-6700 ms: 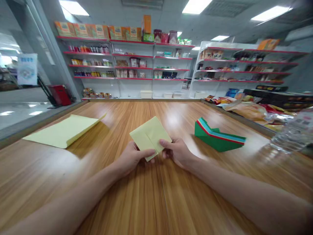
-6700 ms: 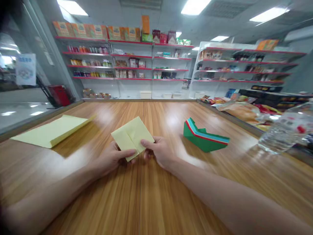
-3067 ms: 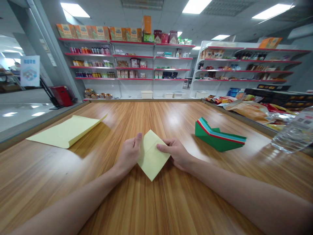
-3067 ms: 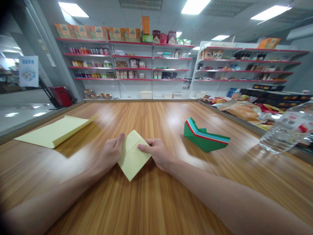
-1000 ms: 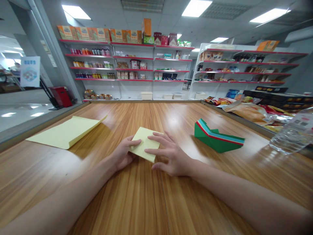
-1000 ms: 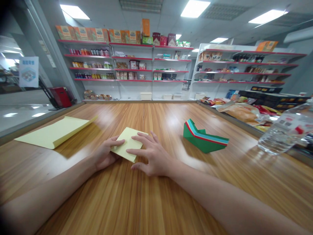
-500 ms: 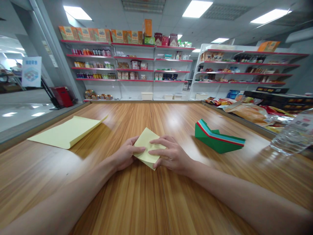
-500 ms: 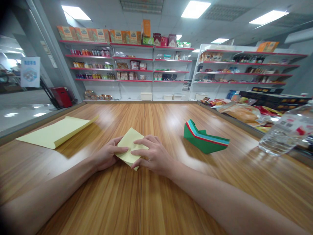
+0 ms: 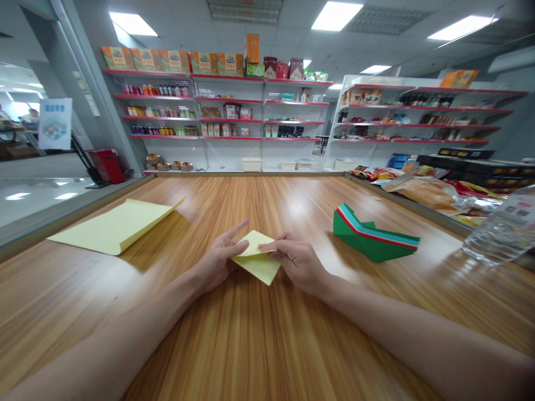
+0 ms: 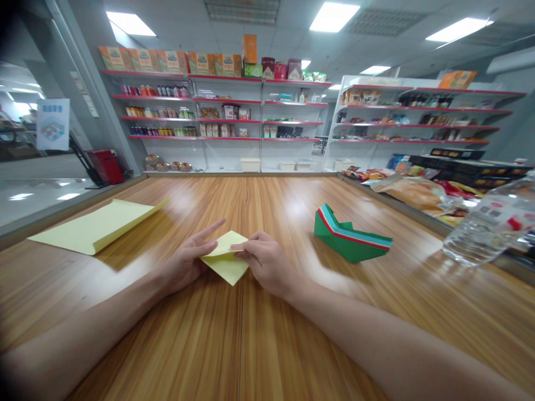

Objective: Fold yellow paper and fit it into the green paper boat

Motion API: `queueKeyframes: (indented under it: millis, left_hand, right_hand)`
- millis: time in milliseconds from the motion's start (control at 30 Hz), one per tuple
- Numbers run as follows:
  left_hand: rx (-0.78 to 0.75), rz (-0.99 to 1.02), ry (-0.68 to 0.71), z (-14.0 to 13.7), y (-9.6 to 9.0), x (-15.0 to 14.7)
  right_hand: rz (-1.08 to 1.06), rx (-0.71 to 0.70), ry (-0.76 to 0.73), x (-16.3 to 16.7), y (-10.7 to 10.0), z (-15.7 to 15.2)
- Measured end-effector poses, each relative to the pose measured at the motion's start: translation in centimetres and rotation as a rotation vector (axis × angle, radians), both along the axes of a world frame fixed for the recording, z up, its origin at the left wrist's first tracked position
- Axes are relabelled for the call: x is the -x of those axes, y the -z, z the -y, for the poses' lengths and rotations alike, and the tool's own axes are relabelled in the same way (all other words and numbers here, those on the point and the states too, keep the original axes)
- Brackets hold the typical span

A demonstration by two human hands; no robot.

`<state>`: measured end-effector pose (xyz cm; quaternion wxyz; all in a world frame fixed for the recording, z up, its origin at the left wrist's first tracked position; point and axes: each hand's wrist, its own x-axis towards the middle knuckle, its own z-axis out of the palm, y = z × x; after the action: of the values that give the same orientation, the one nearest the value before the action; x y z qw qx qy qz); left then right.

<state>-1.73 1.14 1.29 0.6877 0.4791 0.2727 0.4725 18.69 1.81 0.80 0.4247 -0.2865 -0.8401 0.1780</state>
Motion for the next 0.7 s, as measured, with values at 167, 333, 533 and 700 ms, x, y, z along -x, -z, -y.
queueKeyframes:
  millis: [167, 333, 533, 700]
  left_hand:
    - [-0.273, -0.345, -0.152, 0.1, 0.2, -0.5]
    - [-0.244, -0.32, -0.127, 0.2, 0.2, -1.1]
    - [-0.308, -0.331, -0.345, 0.0, 0.0, -0.9]
    - [-0.716, -0.596, -0.484, 0.9, -0.6, -0.9]
  right_hand:
    - [-0.02, 0.106, 0.109, 0.0, 0.1, 0.0]
    - [-0.119, 0.214, 0.169, 0.3, 0.2, -0.2]
    - [-0.332, 0.681, 0.027, 0.4, 1.0, -1.2]
    - [-0.254, 0.502, 0.059, 0.2, 1.1, -1.1]
